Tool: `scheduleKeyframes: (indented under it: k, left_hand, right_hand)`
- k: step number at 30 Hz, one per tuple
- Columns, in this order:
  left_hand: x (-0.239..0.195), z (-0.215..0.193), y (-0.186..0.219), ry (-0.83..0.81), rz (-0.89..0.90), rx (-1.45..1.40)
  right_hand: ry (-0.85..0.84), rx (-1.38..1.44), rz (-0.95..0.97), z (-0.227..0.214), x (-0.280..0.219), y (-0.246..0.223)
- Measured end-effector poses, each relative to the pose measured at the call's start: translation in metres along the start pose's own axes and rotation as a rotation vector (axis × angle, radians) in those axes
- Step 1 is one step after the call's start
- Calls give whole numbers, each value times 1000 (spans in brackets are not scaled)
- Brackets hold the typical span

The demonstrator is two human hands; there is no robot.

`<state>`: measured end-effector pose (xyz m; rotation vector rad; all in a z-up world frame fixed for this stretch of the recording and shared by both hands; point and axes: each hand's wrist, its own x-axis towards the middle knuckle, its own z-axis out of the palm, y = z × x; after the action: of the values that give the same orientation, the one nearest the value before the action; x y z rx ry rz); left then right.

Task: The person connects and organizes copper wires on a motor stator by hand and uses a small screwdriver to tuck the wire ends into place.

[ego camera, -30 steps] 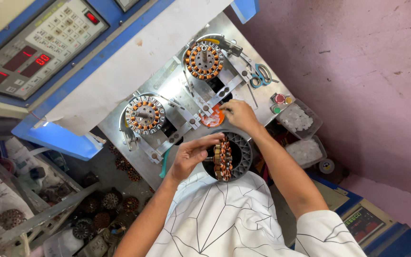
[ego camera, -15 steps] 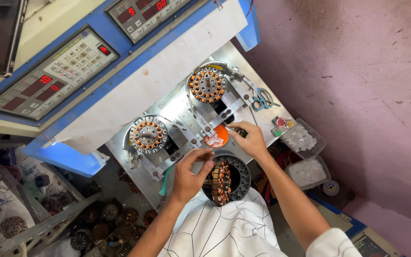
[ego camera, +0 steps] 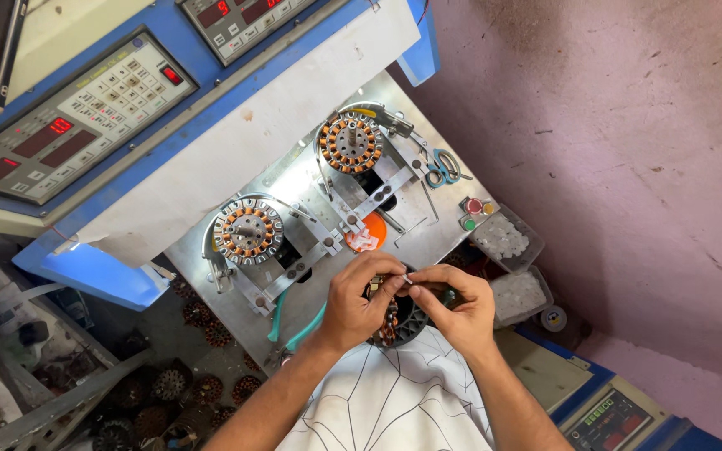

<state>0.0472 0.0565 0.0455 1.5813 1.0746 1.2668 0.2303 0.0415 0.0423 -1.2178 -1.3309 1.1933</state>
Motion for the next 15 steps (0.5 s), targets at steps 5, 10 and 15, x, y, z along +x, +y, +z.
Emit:
scheduleKeyframes:
  k: [5,10,15]
  left_hand:
    - [-16,-4,0,-146,96,57]
    - [-38,-6,1,-243,48,40]
    - [-62,-16,0,-228,-235,-153]
  right_hand:
    - [11,-233,-154,5,-17,-13]
    - [-10,-274,-85,19,-38,-18]
    - [94,-16,301,27,-66,-9]
